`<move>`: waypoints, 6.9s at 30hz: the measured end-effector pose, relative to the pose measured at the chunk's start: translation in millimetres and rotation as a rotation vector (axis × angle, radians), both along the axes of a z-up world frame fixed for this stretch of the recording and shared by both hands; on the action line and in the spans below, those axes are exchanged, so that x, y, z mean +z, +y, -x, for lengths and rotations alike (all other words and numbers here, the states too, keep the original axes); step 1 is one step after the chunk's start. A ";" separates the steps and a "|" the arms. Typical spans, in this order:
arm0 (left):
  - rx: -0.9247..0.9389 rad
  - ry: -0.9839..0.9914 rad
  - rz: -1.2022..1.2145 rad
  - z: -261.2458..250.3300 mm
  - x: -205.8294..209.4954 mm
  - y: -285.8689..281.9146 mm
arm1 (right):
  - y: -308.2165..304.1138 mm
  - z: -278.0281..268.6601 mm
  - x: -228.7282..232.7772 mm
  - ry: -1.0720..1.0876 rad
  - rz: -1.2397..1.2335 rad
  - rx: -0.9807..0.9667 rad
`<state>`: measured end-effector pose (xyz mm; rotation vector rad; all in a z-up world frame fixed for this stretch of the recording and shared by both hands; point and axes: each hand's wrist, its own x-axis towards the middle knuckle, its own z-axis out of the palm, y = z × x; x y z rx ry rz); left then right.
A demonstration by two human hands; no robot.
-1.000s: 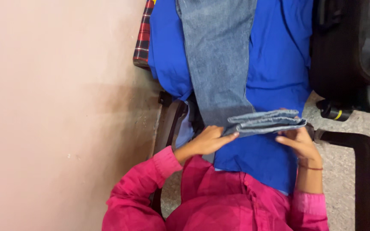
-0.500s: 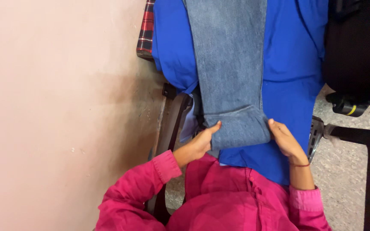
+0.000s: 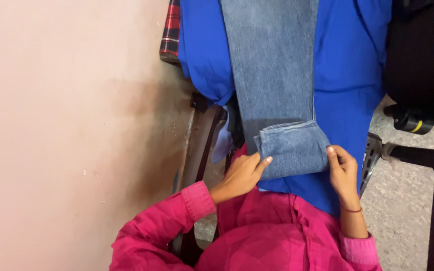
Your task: The person folds a pair of jeans and a blue shirt, then places the folded jeans into an open suitcase.
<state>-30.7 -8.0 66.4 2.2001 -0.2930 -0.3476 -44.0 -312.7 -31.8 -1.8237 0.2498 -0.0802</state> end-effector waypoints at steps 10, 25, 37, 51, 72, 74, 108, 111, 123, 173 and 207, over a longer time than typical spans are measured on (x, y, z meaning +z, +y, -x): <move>-0.115 -0.114 -0.705 -37.2 -26.3 32.9 | 22.9 -11.0 20.2 -0.025 0.106 0.051; -0.198 -0.139 -0.378 -51.7 0.0 24.2 | 42.9 -10.3 46.4 -0.171 0.128 0.178; -0.377 -0.334 -0.260 -42.9 14.9 3.4 | 37.4 -24.4 42.4 0.146 0.089 0.271; -0.553 -0.454 -0.629 -25.3 -55.0 -23.0 | 43.5 -40.7 42.7 0.150 0.306 0.309; -0.650 -0.088 0.125 -49.7 77.5 -4.8 | 21.0 -41.5 77.6 -0.478 0.304 0.237; -0.668 -0.071 0.142 -46.8 72.3 -5.1 | 16.9 -40.9 97.7 -0.435 0.376 0.341; 0.685 -0.675 -0.410 -493.6 -77.9 54.2 | -7.5 -116.4 51.2 0.238 0.284 0.876; 0.733 -0.522 -0.330 -538.9 -63.0 47.4 | -5.8 -122.1 43.4 0.086 0.296 0.889; 0.508 -0.649 0.013 -601.6 -69.7 -5.0 | -3.1 -136.6 34.5 0.522 0.386 0.883; 0.181 -0.419 -0.852 -338.9 -85.9 58.6 | -9.2 -73.1 52.9 -0.085 0.277 0.913; -0.117 -0.100 -0.391 -86.3 -58.6 27.1 | 55.5 -80.8 18.1 0.012 0.599 -0.102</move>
